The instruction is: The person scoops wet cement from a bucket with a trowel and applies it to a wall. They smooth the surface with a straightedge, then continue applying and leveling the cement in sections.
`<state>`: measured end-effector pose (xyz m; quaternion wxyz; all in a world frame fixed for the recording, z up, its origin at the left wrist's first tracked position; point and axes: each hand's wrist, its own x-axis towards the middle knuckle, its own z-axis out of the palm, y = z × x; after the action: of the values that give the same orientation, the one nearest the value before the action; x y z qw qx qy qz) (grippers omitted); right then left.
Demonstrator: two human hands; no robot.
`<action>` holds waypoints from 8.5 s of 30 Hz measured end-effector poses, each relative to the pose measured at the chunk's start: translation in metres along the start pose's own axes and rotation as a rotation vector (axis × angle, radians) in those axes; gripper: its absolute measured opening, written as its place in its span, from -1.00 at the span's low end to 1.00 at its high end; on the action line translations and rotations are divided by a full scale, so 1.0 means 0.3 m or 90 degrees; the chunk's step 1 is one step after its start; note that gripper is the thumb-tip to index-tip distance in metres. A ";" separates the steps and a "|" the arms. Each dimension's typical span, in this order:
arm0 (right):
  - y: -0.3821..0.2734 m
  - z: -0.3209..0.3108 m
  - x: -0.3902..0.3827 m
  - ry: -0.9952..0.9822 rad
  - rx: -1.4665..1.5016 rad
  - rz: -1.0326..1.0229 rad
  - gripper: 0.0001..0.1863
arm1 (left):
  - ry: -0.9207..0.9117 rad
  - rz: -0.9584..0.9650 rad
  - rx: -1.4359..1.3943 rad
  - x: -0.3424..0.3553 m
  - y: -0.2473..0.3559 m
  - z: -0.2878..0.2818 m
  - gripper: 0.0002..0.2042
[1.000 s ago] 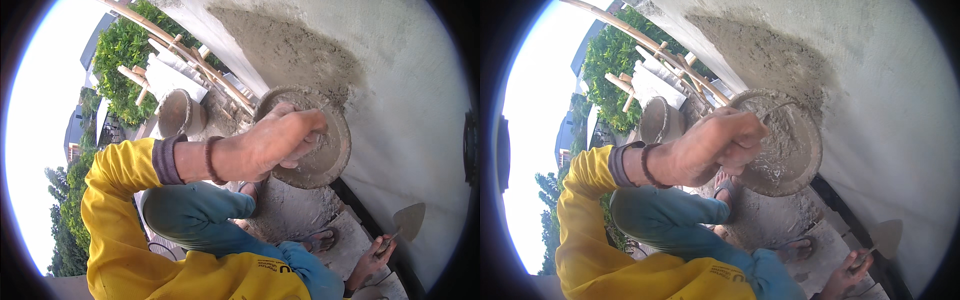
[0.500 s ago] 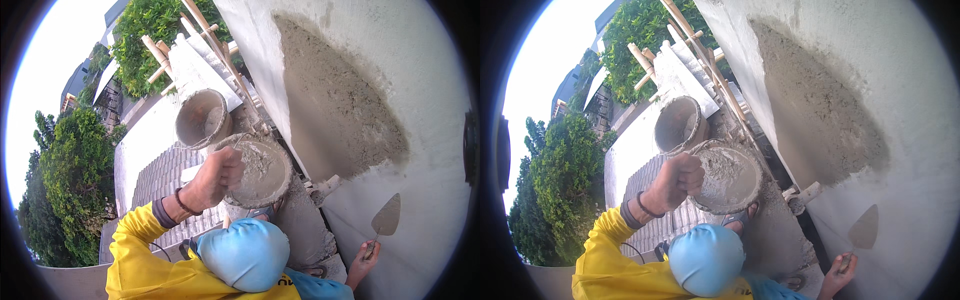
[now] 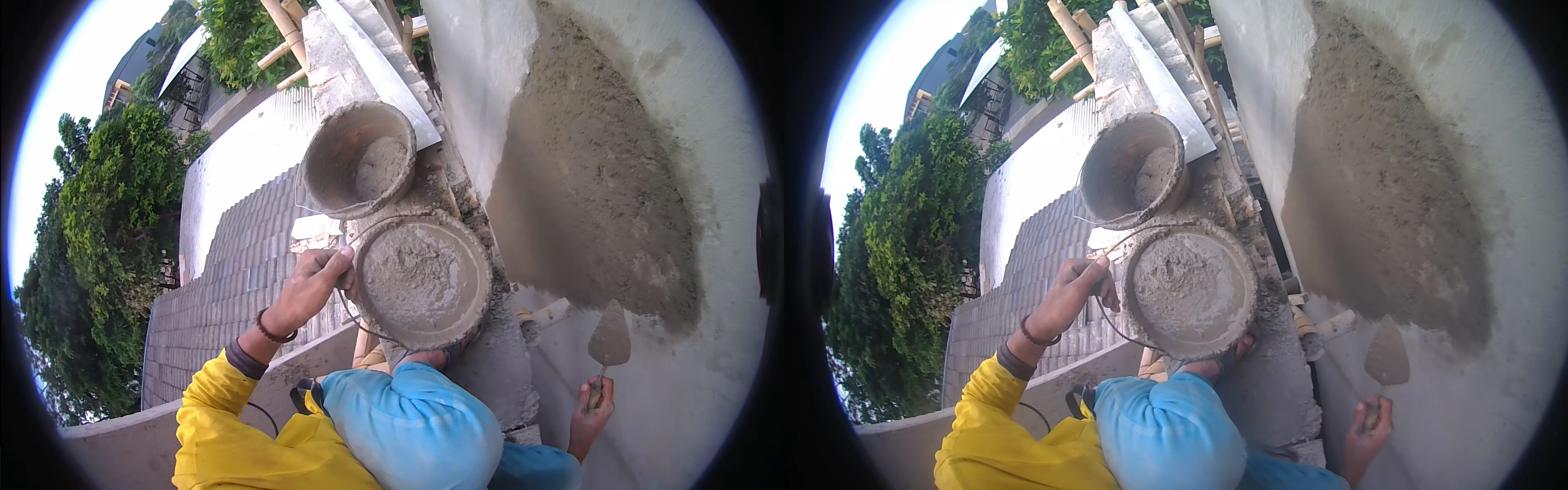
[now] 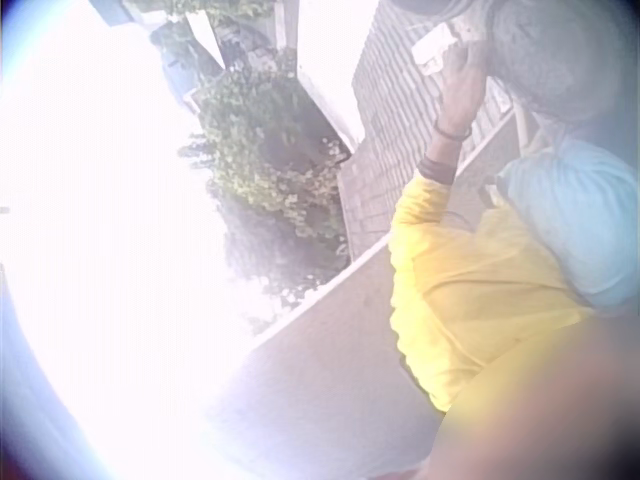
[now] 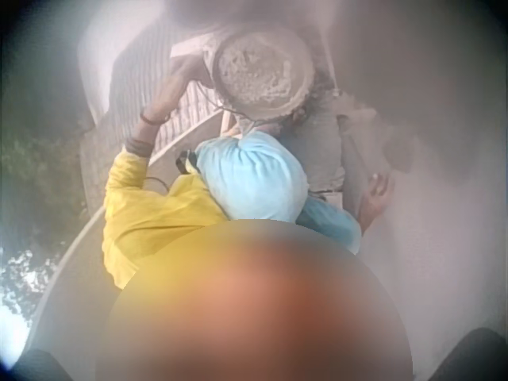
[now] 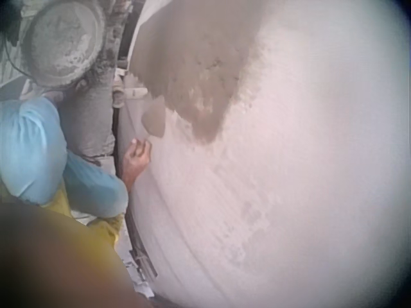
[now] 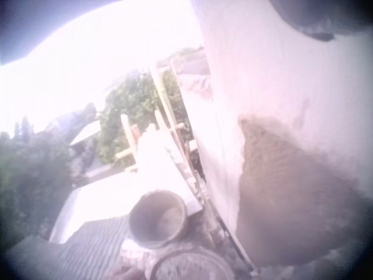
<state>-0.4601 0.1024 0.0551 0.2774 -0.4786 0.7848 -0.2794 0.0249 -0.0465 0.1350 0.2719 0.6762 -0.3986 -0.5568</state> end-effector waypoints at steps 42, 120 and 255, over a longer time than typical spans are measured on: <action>0.320 -0.106 -0.615 0.578 0.271 0.102 -0.81 | -0.428 0.219 -0.086 -0.215 0.796 0.527 -0.77; -0.505 0.171 0.462 -0.451 -0.048 -0.009 -0.46 | 0.150 -0.080 0.108 0.151 -0.570 -0.027 -0.34; -1.051 0.480 0.763 -0.224 -0.631 -0.733 -0.81 | 0.748 -0.041 -0.388 0.321 -0.235 0.178 -0.49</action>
<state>-0.2598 -0.2516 0.1392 -0.0374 -0.9159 0.3907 0.0839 -0.0043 -0.0857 0.0137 0.6063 0.7718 0.0121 -0.1913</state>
